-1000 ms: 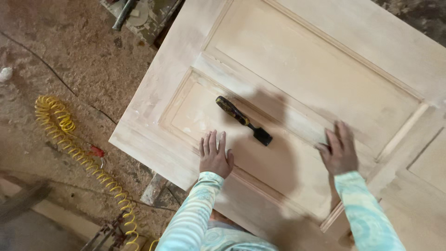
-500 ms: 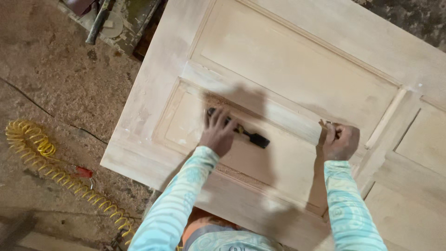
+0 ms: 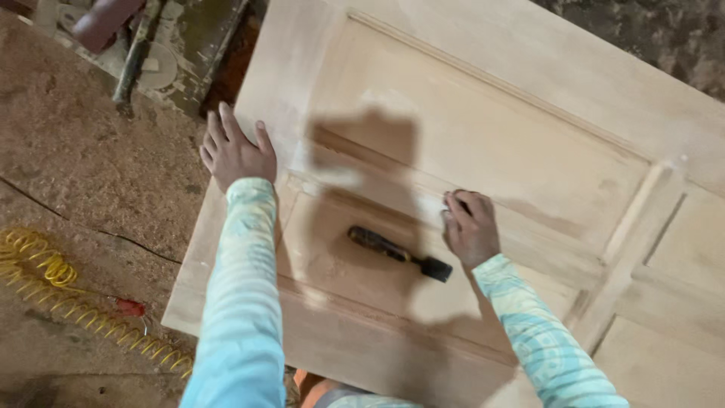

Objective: The person uses a scraper to remove material from the grooves and edges of a wooden door panel. They alternate between scraping and wiping the surface with their hand to clear away debris.

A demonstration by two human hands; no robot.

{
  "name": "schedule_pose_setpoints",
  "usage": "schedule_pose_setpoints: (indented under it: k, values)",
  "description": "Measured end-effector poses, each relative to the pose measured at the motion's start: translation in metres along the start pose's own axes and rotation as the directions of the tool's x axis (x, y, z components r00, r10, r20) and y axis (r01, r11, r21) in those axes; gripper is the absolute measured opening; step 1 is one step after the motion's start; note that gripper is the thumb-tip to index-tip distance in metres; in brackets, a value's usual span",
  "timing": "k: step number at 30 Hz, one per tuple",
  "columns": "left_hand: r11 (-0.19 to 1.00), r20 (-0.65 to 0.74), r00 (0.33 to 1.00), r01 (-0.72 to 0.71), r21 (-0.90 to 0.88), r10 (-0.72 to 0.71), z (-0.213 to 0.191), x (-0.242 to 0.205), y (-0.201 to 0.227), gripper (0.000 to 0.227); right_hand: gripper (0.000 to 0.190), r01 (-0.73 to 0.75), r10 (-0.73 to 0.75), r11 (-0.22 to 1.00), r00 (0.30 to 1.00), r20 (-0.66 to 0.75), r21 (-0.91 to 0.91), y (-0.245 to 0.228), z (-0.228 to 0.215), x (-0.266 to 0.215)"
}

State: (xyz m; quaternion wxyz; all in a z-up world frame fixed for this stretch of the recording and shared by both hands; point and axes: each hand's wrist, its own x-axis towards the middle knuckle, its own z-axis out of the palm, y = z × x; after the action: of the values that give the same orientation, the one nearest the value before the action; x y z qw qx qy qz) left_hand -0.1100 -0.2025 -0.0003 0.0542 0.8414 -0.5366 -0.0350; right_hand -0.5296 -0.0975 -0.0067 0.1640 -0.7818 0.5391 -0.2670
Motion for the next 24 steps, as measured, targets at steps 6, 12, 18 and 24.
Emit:
schedule_pose_setpoints:
  k: [6, 12, 18, 24]
  values:
    - [1.000, -0.004, 1.000, 0.008, -0.012, -0.008, 0.007, -0.003, -0.002, 0.071, 0.041, 0.061, -0.066, 0.997, 0.987, 0.147, 0.040, -0.078, 0.098, 0.093]
    - [0.998, -0.046, 0.999, -0.012, -0.069, 0.009, -0.003, -0.003, 0.002, 0.069, 0.048, 0.190, -0.196, 0.980, 0.975, 0.109, 0.059, -0.081, 0.064, 0.093]
    - [0.998, 0.047, 0.998, 0.038, -0.044, -0.036, 0.004, -0.004, -0.001, 0.071, 0.017, -0.040, 0.040, 0.998, 0.999, 0.000, 0.051, -0.033, 0.016, 0.036]
    - [1.000, 0.029, 0.999, 0.015, 0.010, -0.016, 0.005, -0.004, -0.001, 0.068, 0.033, 0.080, -0.074, 0.982, 0.996, -0.045, 0.172, -0.106, 0.145, 0.112]
